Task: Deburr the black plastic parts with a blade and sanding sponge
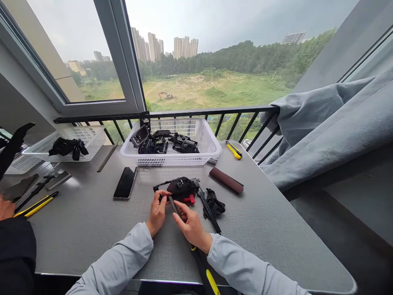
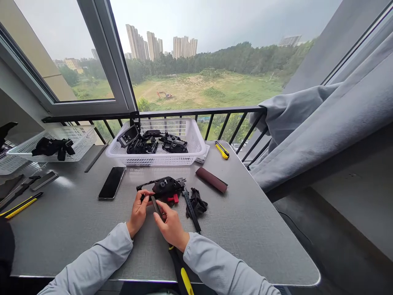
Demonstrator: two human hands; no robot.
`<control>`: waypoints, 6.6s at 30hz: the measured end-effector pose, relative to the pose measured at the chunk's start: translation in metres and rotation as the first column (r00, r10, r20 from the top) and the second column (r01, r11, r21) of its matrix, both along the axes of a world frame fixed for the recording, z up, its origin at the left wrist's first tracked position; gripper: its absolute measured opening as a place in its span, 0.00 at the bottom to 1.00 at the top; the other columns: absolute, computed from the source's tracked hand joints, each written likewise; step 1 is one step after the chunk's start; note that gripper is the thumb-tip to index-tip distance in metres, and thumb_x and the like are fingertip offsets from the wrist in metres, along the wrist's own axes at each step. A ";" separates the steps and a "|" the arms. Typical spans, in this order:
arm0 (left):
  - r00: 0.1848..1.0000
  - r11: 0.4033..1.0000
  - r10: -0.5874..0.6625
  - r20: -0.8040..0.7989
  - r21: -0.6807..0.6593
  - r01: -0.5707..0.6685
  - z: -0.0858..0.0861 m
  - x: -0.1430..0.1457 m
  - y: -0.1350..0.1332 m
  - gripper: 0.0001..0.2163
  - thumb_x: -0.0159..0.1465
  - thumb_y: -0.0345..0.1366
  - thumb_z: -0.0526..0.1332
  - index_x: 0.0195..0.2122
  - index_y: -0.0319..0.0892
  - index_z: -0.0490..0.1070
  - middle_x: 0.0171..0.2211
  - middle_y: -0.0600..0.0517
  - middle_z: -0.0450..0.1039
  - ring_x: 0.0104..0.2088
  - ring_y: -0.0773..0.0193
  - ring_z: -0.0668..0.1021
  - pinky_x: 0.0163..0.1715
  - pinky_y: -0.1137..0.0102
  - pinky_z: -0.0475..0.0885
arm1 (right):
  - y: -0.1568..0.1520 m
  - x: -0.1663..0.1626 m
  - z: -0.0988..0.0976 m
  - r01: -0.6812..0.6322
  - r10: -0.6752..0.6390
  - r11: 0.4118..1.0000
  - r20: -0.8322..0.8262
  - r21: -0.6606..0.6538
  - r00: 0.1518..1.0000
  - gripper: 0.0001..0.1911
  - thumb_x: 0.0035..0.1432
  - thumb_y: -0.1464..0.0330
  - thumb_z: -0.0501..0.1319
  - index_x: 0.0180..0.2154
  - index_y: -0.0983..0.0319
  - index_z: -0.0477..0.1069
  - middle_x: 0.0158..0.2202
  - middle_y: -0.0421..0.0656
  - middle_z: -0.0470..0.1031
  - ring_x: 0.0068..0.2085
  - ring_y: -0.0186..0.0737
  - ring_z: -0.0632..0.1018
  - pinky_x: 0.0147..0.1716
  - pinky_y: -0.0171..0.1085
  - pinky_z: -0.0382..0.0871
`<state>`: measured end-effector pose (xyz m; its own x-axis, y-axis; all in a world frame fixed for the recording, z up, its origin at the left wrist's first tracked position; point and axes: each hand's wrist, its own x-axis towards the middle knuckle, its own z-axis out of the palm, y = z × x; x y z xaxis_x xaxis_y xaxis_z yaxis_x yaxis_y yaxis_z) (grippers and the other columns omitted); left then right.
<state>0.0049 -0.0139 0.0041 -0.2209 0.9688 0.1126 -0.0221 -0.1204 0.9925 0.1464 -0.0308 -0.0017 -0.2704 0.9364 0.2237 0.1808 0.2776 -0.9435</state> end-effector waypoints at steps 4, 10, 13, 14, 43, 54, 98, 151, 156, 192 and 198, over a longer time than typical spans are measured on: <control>0.999 1.000 0.007 0.040 -0.017 -0.007 0.002 0.002 0.000 0.12 0.61 0.48 0.59 0.36 0.45 0.68 0.37 0.50 0.71 0.40 0.59 0.76 0.36 0.65 0.76 | 0.002 0.001 -0.001 0.014 -0.014 1.000 -0.002 -0.002 1.000 0.19 0.58 0.65 0.58 0.51 0.62 0.72 0.29 0.42 0.74 0.24 0.35 0.70 0.22 0.34 0.68; 1.000 1.000 0.016 0.018 -0.022 -0.015 -0.001 -0.001 0.001 0.11 0.62 0.48 0.58 0.37 0.45 0.68 0.38 0.50 0.71 0.40 0.59 0.76 0.36 0.65 0.75 | 0.001 0.000 -0.001 0.011 -0.011 1.000 0.004 -0.002 1.000 0.19 0.58 0.65 0.58 0.50 0.62 0.73 0.29 0.42 0.74 0.24 0.35 0.70 0.23 0.34 0.68; 0.999 0.999 0.030 -0.023 -0.016 -0.031 -0.004 -0.002 0.001 0.12 0.63 0.48 0.58 0.37 0.45 0.68 0.38 0.49 0.72 0.39 0.59 0.75 0.36 0.66 0.74 | 0.000 -0.001 0.000 -0.006 0.006 1.000 0.010 0.004 1.000 0.19 0.56 0.66 0.59 0.49 0.62 0.74 0.28 0.41 0.74 0.24 0.35 0.71 0.24 0.35 0.69; 0.999 0.999 0.034 -0.033 -0.015 -0.034 -0.004 -0.002 0.001 0.11 0.63 0.47 0.58 0.37 0.45 0.68 0.37 0.49 0.72 0.39 0.59 0.75 0.36 0.66 0.74 | -0.001 -0.001 0.000 -0.007 0.007 1.000 0.011 0.006 1.000 0.19 0.56 0.66 0.59 0.49 0.62 0.74 0.28 0.41 0.74 0.24 0.36 0.71 0.24 0.35 0.69; 0.999 1.000 0.015 0.050 -0.017 -0.014 -0.001 0.001 0.003 0.13 0.60 0.49 0.60 0.36 0.45 0.66 0.36 0.52 0.69 0.36 0.62 0.75 0.35 0.65 0.76 | 0.004 -0.001 -0.001 0.038 -0.038 0.999 0.002 -0.032 0.999 0.20 0.57 0.66 0.58 0.50 0.63 0.72 0.28 0.41 0.71 0.23 0.34 0.68 0.23 0.34 0.66; 0.997 0.998 0.057 0.053 -0.034 -0.055 0.003 0.002 0.003 0.17 0.57 0.53 0.62 0.34 0.44 0.66 0.34 0.52 0.70 0.34 0.63 0.75 0.32 0.68 0.75 | 0.002 -0.002 0.000 -0.020 0.015 0.997 -0.072 -0.076 0.997 0.20 0.56 0.65 0.60 0.50 0.62 0.73 0.28 0.39 0.68 0.24 0.33 0.66 0.23 0.34 0.65; 0.990 0.993 0.112 0.085 0.011 -0.114 0.014 -0.001 0.001 0.10 0.48 0.31 0.60 0.33 0.46 0.66 0.31 0.55 0.71 0.36 0.63 0.72 0.44 0.66 0.67 | 0.004 0.005 -0.004 -0.174 0.083 0.935 -0.287 -0.309 0.954 0.22 0.53 0.58 0.65 0.48 0.60 0.72 0.25 0.35 0.61 0.21 0.29 0.61 0.18 0.31 0.55; 0.968 0.982 0.147 0.202 -0.150 -0.118 0.001 -0.004 0.013 0.15 0.52 0.45 0.66 0.37 0.43 0.71 0.35 0.52 0.74 0.29 0.64 0.79 0.34 0.64 0.78 | 0.012 0.002 -0.007 -0.105 -0.039 0.917 -0.348 -0.385 0.937 0.24 0.52 0.57 0.65 0.48 0.60 0.68 0.23 0.33 0.60 0.18 0.27 0.57 0.14 0.30 0.49; 0.977 0.981 0.148 0.156 -0.148 -0.125 0.000 -0.004 0.013 0.17 0.46 0.40 0.70 0.35 0.43 0.68 0.29 0.55 0.73 0.28 0.63 0.78 0.33 0.65 0.77 | 0.012 0.002 -0.007 -0.102 -0.030 0.922 -0.332 -0.374 0.943 0.22 0.53 0.59 0.63 0.48 0.61 0.68 0.24 0.32 0.59 0.18 0.26 0.57 0.14 0.29 0.48; 0.998 0.997 0.029 0.054 -0.067 -0.025 -0.002 -0.003 0.003 0.11 0.54 0.38 0.63 0.38 0.44 0.68 0.33 0.53 0.74 0.32 0.62 0.77 0.37 0.67 0.71 | 0.008 0.002 -0.004 -0.090 -0.024 0.931 -0.304 -0.355 0.952 0.19 0.49 0.64 0.65 0.45 0.61 0.74 0.23 0.33 0.60 0.20 0.28 0.60 0.18 0.31 0.52; 0.996 0.995 0.066 0.052 -0.073 -0.062 -0.001 -0.004 0.004 0.13 0.52 0.38 0.65 0.38 0.44 0.68 0.33 0.53 0.74 0.33 0.63 0.77 0.37 0.67 0.72 | 0.010 0.001 -0.001 -0.091 -0.041 0.924 -0.333 -0.372 0.942 0.18 0.47 0.66 0.67 0.43 0.61 0.75 0.23 0.33 0.62 0.20 0.28 0.61 0.18 0.31 0.53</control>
<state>0.0009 -0.0097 0.0030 -0.2864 0.9576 0.0299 -0.0705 -0.0522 0.9961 0.1477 -0.0209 -0.0031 -0.2676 0.9614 -0.0641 -0.1601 -0.1100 -0.9809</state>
